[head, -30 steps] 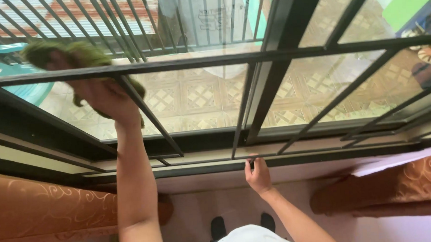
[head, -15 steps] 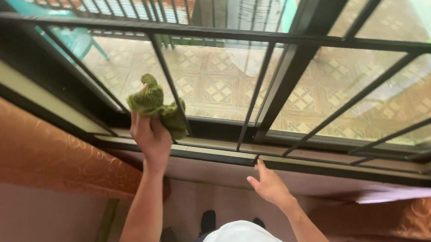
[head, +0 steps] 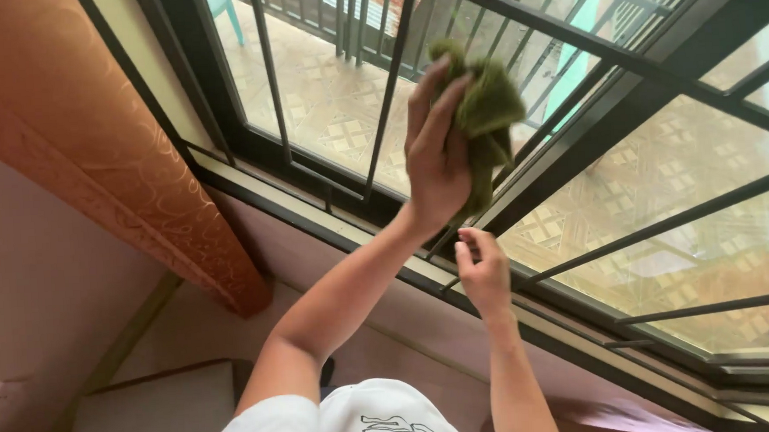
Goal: The person wipes the metal bars and glass of a window using a green cloth. They systematically clean the horizontal and vertical bars, then wipe the glass panes and the window frame.
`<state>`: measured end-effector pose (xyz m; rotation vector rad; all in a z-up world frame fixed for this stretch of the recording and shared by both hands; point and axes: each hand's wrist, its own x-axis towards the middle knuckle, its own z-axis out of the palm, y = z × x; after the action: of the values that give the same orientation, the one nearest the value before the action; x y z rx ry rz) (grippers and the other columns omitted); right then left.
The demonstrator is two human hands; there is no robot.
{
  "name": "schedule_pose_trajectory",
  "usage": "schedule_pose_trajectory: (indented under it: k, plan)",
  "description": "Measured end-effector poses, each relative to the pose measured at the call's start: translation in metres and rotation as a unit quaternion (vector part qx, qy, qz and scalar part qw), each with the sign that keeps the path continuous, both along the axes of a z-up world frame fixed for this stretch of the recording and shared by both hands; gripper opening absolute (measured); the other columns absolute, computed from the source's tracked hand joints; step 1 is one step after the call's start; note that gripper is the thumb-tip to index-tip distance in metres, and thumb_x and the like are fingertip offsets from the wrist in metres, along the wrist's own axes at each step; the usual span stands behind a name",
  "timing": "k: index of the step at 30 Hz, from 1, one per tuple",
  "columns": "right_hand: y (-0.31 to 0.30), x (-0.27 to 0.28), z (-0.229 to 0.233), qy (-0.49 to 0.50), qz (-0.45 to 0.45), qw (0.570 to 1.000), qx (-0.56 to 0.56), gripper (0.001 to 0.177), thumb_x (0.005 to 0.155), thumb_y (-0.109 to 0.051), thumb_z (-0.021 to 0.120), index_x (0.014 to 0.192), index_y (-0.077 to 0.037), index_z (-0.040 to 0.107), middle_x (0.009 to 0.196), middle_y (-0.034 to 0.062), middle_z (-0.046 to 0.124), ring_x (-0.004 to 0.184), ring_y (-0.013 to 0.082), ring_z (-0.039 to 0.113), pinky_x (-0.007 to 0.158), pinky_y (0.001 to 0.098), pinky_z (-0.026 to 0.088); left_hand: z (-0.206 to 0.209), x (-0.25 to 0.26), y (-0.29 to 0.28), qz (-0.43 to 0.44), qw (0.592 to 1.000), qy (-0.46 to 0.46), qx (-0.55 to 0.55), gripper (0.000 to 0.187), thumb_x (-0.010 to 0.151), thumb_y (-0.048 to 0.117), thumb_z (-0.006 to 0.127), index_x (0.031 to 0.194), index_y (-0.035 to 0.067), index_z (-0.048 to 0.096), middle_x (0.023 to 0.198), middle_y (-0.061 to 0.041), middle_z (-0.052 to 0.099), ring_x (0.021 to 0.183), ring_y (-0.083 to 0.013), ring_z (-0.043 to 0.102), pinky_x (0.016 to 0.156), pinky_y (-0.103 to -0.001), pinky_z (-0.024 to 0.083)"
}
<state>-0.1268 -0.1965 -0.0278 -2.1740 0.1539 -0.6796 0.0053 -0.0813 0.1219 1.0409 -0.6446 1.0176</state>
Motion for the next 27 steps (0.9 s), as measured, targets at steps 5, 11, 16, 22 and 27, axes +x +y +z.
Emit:
schedule_pose_trajectory:
  k: [5, 11, 16, 22, 27]
  plan:
    - [0.0, 0.004, -0.022, 0.029, 0.057, 0.99, -0.123, 0.016, 0.091, -0.003, 0.062, 0.103, -0.005, 0.072, 0.101, 0.0099, 0.07, 0.094, 0.0238, 0.068, 0.087, 0.0343, 0.056, 0.04, 0.069, -0.034, 0.18, 0.975, 0.132, 0.016, 0.034, 0.112, 0.022, 0.052, 0.145, 0.012, 0.05, 0.147, -0.018, 0.055, 0.14, -0.039, 0.055, 0.122, -0.052, 0.048]
    - [0.005, 0.006, -0.02, 0.074, 0.029, 0.989, -0.123, 0.02, 0.09, -0.003, 0.056, 0.104, -0.007, 0.07, 0.1, 0.0061, 0.071, 0.087, 0.0229, 0.07, 0.073, 0.0334, 0.058, 0.022, 0.054, -0.065, 0.269, 0.938, 0.108, 0.192, 0.054, 0.123, 0.043, 0.029, 0.173, 0.031, 0.011, 0.182, 0.001, 0.006, 0.174, -0.033, 0.008, 0.142, -0.067, 0.027]
    - [-0.001, 0.013, -0.029, 0.085, 0.018, 0.988, -0.131, 0.022, 0.088, -0.004, 0.055, 0.104, -0.007, 0.069, 0.1, 0.0066, 0.072, 0.081, 0.0249, 0.07, 0.069, 0.0356, 0.057, -0.025, 0.043, -0.08, 0.161, 0.928, -0.141, 0.305, 0.015, 0.096, 0.011, 0.067, 0.11, 0.01, 0.072, 0.13, -0.014, 0.065, 0.132, -0.0363, 0.052, 0.098, -0.053, 0.047]
    - [-0.004, 0.009, -0.031, 0.077, 0.011, 0.988, -0.134, 0.022, 0.088, -0.004, 0.055, 0.103, -0.006, 0.069, 0.096, 0.0057, 0.071, 0.078, 0.023, 0.069, 0.067, 0.0344, 0.058, -0.009, 0.053, -0.069, 0.127, 0.918, -0.233, 0.296, 0.011, 0.1, 0.018, 0.074, 0.11, 0.016, 0.07, 0.136, -0.008, 0.06, 0.122, -0.0255, 0.053, 0.092, -0.04, 0.042]
    - [0.0, 0.007, -0.025, 0.101, -0.014, 0.986, -0.13, 0.021, 0.088, -0.007, 0.055, 0.103, -0.008, 0.071, 0.098, 0.0035, 0.072, 0.078, 0.0234, 0.07, 0.062, 0.0358, 0.057, 0.06, 0.045, -0.08, -0.071, 0.978, -0.131, 0.146, 0.026, 0.11, 0.02, 0.056, 0.135, 0.013, 0.057, 0.134, -0.003, 0.063, 0.128, -0.0248, 0.058, 0.117, -0.043, 0.045]
